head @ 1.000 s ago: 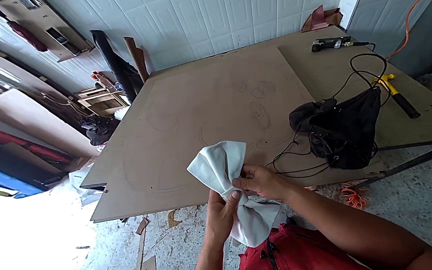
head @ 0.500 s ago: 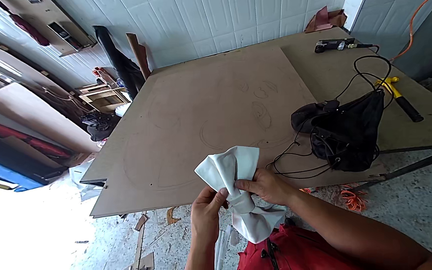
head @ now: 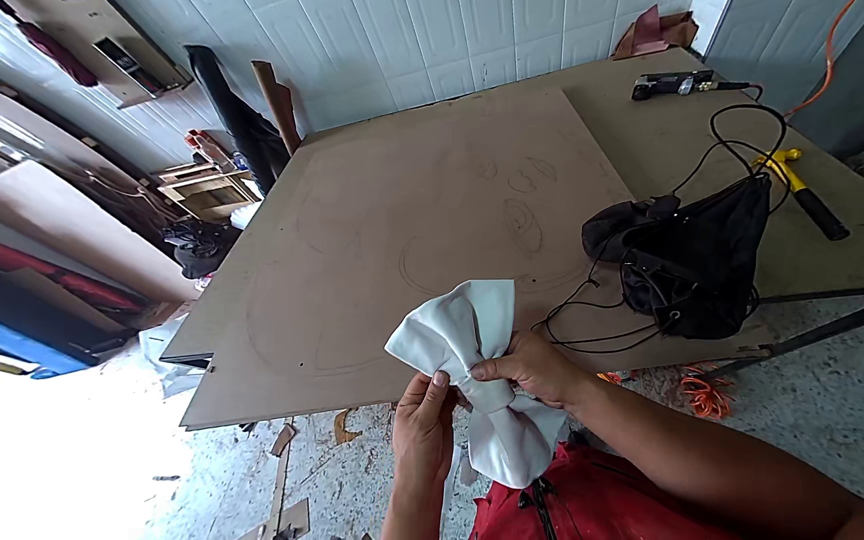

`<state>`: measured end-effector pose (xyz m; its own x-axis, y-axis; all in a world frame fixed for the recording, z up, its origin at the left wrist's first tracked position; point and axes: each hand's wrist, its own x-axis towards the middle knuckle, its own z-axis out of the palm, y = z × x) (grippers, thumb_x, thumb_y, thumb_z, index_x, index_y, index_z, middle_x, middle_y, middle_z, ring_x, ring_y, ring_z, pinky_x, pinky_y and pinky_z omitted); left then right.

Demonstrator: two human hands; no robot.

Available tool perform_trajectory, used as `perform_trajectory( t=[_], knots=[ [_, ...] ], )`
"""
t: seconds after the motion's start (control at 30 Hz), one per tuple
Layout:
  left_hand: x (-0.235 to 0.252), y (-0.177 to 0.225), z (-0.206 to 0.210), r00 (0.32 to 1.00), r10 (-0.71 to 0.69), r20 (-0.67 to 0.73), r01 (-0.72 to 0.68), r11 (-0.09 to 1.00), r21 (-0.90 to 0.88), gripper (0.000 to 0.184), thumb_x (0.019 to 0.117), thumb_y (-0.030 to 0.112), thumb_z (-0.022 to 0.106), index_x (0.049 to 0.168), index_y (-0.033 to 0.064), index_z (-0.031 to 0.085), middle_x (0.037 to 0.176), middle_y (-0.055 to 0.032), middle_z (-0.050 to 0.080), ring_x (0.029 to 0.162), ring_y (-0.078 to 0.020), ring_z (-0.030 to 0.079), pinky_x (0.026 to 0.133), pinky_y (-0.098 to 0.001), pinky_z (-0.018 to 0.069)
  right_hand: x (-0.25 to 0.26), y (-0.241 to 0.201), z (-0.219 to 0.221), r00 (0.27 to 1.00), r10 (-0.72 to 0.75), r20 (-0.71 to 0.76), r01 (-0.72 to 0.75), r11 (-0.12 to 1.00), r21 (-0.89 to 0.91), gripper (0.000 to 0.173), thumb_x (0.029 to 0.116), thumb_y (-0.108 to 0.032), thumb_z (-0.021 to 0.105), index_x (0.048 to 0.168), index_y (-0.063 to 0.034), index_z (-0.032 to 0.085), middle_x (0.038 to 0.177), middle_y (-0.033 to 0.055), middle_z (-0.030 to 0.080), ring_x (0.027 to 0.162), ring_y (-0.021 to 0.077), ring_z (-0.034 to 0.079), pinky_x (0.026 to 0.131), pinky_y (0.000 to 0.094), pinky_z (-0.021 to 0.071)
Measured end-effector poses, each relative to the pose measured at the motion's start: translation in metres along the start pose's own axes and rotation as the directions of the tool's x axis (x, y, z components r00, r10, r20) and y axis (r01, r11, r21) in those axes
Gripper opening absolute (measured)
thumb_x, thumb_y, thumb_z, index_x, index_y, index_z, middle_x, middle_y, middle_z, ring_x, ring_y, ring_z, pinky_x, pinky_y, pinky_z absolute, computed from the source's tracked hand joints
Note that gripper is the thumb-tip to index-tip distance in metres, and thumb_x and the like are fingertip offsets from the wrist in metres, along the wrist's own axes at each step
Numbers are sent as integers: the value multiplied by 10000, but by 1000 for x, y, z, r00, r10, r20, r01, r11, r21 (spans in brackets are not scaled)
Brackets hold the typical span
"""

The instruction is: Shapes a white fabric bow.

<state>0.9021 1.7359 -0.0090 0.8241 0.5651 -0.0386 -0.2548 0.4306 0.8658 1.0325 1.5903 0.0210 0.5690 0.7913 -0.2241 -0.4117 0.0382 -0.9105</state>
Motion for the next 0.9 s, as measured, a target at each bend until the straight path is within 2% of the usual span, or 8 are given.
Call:
perform_trajectory(
  t=[0.1,0.13,0.2,0.33,0.5,0.67,0.77,0.9],
  knots=[
    [-3,5,-1,997,-24,71,6,969,245,334,1022,237,604,1245,-11,619,1078,-182,717,962,-245,716,916,-415,590,0,1,1,994,-56,-94,53,998,-27,287,899,-181,804,1126,-30,714,984,122,762,874,221,746,803,395,634],
    [-4,5,-1,995,-47,90,18,953,302,371,1003,240,633,1265,-21,617,1095,-179,715,978,-242,712,925,-410,588,-1,-1,2,993,-66,-101,61,997,-43,297,906,-198,800,1144,-44,710,992,116,761,872,219,746,794,391,635],
    [-6,6,3,994,-71,87,37,938,345,310,994,202,640,1190,-37,665,1008,-166,723,902,-214,712,862,-380,605,-1,-5,4,994,-63,-91,57,997,-59,315,901,-199,807,1163,-56,706,1004,106,762,878,215,747,795,389,637],
    [-3,15,13,998,-55,11,50,963,263,259,1051,170,520,1053,-38,674,912,-142,733,846,-189,724,844,-367,611,0,-9,4,997,-58,-54,55,997,-53,325,877,-174,831,1137,-22,710,1002,117,762,899,213,748,828,382,635],
    [6,27,10,997,-76,-13,77,966,246,159,918,96,713,881,-56,681,816,-173,712,750,-210,716,767,-374,626,3,-7,3,997,-68,-24,63,979,-192,312,845,-227,864,1064,-43,741,974,66,773,913,160,749,873,345,632],
    [7,22,15,998,-30,-47,42,961,275,118,871,46,742,913,-59,708,819,-171,722,741,-204,718,746,-359,629,3,-9,0,994,-103,-20,101,993,-67,330,843,-157,855,1098,-8,710,1014,90,766,958,175,745,910,354,624],
    [6,13,16,1000,-25,-10,26,991,132,122,902,32,707,993,-49,721,903,-172,739,797,-193,730,776,-365,628,2,-13,-3,997,-80,1,80,996,36,336,851,-101,835,1128,16,686,1046,110,756,981,190,738,923,366,617],
    [8,10,7,990,-108,89,108,994,8,183,930,42,696,1105,-9,710,1037,-179,744,926,-228,738,875,-423,615,2,-10,-7,996,-84,35,83,996,20,336,852,-108,834,1134,-4,686,1051,83,761,986,174,740,919,369,621]
  ],
)
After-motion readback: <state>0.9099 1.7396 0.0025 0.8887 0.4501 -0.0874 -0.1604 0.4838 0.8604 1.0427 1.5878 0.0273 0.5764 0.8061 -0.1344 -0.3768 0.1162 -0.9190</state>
